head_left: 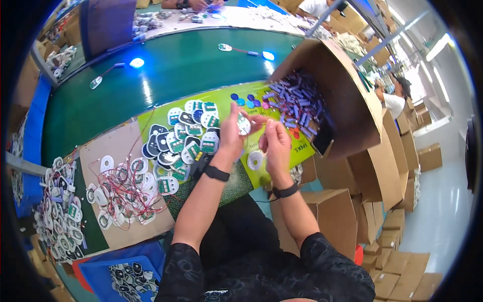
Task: The person picks up a battery and a circuit board, connects them by hand, and then inserts the assembly into a white plastic housing.
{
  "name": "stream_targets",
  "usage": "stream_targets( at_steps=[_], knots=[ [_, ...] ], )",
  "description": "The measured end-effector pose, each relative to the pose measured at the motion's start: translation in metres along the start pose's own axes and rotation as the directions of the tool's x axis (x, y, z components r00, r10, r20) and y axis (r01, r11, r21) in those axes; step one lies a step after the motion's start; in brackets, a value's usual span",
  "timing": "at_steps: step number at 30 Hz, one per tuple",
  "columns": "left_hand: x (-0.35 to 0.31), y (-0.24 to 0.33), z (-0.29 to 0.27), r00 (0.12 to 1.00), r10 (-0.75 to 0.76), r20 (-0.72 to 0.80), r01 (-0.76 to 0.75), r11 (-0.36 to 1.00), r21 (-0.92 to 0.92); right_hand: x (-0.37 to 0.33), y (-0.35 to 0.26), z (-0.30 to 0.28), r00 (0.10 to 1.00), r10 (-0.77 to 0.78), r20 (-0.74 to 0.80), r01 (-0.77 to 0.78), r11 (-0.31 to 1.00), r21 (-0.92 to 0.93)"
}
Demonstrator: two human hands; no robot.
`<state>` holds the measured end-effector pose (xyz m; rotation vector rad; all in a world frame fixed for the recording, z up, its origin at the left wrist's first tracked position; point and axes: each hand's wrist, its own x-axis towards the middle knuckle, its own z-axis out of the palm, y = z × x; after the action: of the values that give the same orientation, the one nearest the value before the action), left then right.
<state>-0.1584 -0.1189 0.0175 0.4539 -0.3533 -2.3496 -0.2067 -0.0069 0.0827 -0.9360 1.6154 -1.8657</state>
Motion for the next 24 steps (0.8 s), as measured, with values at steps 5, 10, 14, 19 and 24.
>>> stream_targets(
  at_steps=[5,10,14,19,24],
  knots=[
    [-0.012,0.009,0.006,0.977,0.118,0.180,-0.168,0.942,0.291,-0.033,-0.080,-0.059,0.975,-0.211,0.065,0.211,0.977,-0.003],
    [-0.016,0.008,0.009,0.976,0.123,0.178,-0.189,0.884,0.427,-0.072,-0.119,-0.147,0.957,-0.291,-0.017,0.269,0.903,-0.336],
    [-0.014,0.004,0.012,0.978,0.129,0.164,-0.191,0.871,0.453,-0.107,-0.110,-0.192,0.975,-0.002,-0.221,-0.054,0.968,-0.245],
    [-0.020,0.003,0.012,0.975,0.120,0.185,-0.196,0.857,0.477,-0.120,-0.028,-0.259,0.915,0.100,-0.391,-0.253,0.896,-0.364],
    [-0.017,0.000,0.015,0.975,0.141,0.170,-0.204,0.870,0.450,-0.101,0.049,-0.339,0.848,0.073,-0.524,-0.346,0.826,-0.445]
  ],
)
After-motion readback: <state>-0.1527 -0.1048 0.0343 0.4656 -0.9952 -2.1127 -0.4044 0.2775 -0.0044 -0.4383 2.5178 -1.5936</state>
